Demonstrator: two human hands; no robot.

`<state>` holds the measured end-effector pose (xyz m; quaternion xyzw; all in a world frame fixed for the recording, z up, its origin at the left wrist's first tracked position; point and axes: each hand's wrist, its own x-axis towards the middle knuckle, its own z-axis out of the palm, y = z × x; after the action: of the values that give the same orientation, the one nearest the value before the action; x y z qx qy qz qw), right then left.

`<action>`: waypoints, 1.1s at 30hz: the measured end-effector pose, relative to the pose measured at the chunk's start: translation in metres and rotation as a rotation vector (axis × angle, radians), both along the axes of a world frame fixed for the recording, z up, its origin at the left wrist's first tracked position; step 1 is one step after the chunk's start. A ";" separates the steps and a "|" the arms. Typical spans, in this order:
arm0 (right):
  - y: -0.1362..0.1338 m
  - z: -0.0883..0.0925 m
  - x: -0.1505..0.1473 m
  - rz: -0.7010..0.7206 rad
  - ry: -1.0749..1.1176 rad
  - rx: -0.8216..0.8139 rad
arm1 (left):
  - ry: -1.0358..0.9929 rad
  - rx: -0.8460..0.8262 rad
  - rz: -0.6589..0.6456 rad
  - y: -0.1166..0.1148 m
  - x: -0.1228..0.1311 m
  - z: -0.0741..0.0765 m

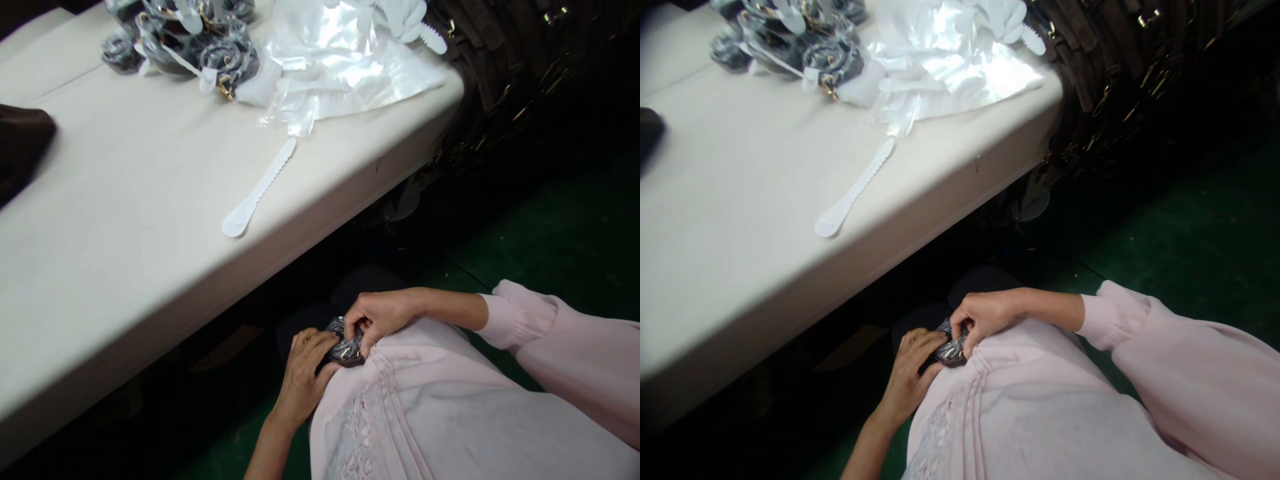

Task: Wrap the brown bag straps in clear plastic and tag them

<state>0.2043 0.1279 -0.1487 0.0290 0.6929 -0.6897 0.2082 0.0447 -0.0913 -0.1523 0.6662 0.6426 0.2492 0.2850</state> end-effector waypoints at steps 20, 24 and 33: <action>-0.001 -0.031 0.004 -0.140 -0.102 -0.210 | -0.394 -0.503 0.257 0.035 0.022 0.032; 0.001 -0.030 0.002 -0.126 -0.121 -0.168 | -0.510 -0.481 0.315 0.035 0.028 0.029; 0.012 -0.013 -0.003 -0.049 0.000 -0.001 | -0.345 -0.213 0.256 0.018 0.033 -0.025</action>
<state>0.2018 0.1400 -0.1617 0.0460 0.6915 -0.6951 0.1914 0.0776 -0.0730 -0.1768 0.4931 0.6863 0.3240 0.4253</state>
